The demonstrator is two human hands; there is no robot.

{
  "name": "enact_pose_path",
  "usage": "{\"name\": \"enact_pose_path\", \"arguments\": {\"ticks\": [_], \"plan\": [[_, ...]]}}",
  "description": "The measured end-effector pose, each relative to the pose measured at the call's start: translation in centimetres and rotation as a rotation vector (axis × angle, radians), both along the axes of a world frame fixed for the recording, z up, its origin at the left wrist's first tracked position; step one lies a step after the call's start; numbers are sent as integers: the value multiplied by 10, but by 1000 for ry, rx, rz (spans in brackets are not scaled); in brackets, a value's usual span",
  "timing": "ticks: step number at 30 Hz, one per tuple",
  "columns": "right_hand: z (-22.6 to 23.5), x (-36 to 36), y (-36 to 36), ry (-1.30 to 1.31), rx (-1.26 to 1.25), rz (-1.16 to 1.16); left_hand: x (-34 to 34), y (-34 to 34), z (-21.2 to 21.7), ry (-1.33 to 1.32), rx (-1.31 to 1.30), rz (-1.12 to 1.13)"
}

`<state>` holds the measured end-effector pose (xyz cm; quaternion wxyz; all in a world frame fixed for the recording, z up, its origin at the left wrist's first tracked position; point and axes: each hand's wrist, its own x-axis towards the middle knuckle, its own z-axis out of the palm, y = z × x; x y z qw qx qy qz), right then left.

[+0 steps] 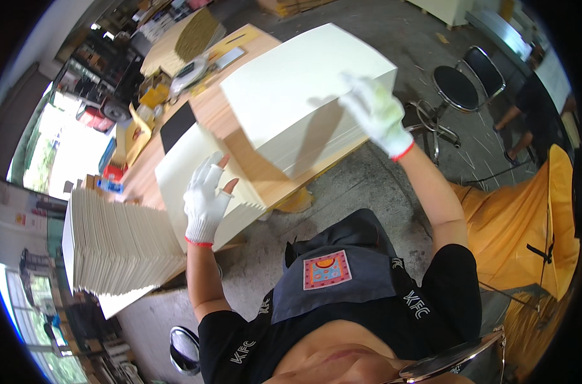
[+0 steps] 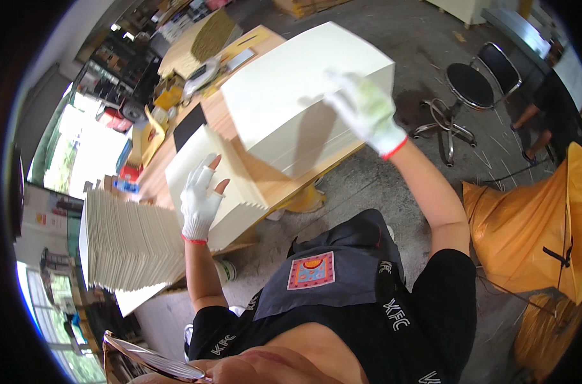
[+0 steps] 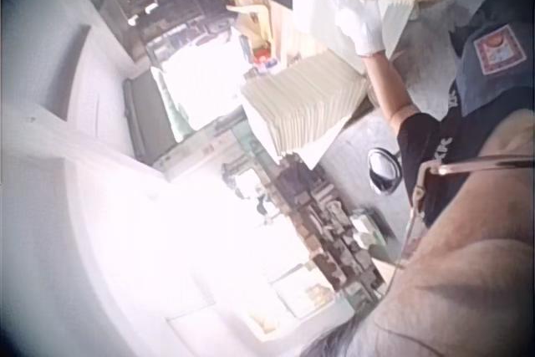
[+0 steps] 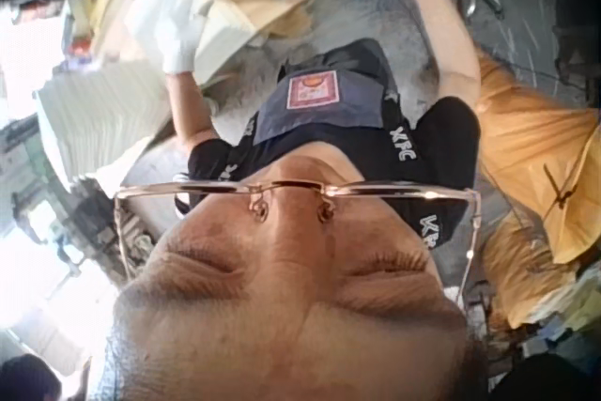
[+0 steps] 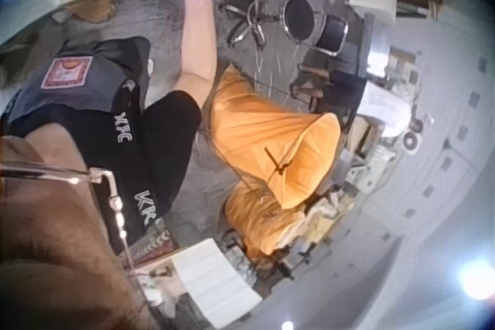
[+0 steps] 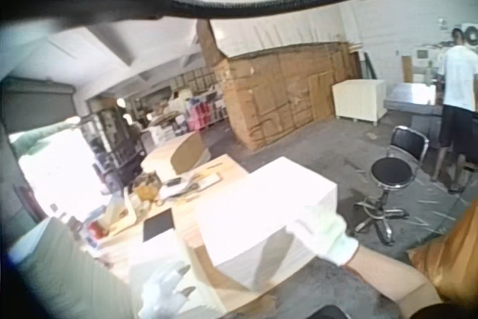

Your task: The person counts paper by flipping through stacks by hand and moving counted sections to new stacks on the table.

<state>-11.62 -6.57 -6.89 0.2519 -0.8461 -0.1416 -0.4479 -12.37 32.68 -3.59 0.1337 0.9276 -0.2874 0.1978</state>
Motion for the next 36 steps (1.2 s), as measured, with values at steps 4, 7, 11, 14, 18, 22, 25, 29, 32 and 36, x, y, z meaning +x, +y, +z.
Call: {"name": "enact_pose_path", "arguments": {"ticks": [4, 7, 11, 14, 18, 22, 25, 29, 32, 36], "plan": [[-5, 36, -126, 340, 425, -308, 36, -118, 22, -43, -50, -263], [-5, 44, -149, 666, 299, -388, 72, -193, 27, -54, -54, -382], [7, 57, -138, 672, -36, -302, 122, -266, 22, 202, -12, -349], [13, 65, -149, 446, -351, -328, 133, -306, 17, 354, -93, -337], [42, 75, -137, 398, -432, -158, 148, -320, -2, 234, -81, -369], [40, 87, -137, 672, -37, -30, 156, -323, -13, 278, -131, -377], [29, 82, -133, 778, 338, -20, 146, -324, -2, 472, -235, -402], [15, 77, -122, 677, 526, -62, 158, -317, -10, 551, -381, -486], [5, 77, -121, 587, 498, -78, 160, -313, -11, 559, -420, -569], [-5, 76, -123, 499, 500, -65, 136, -320, 9, 713, -371, -407]]}}
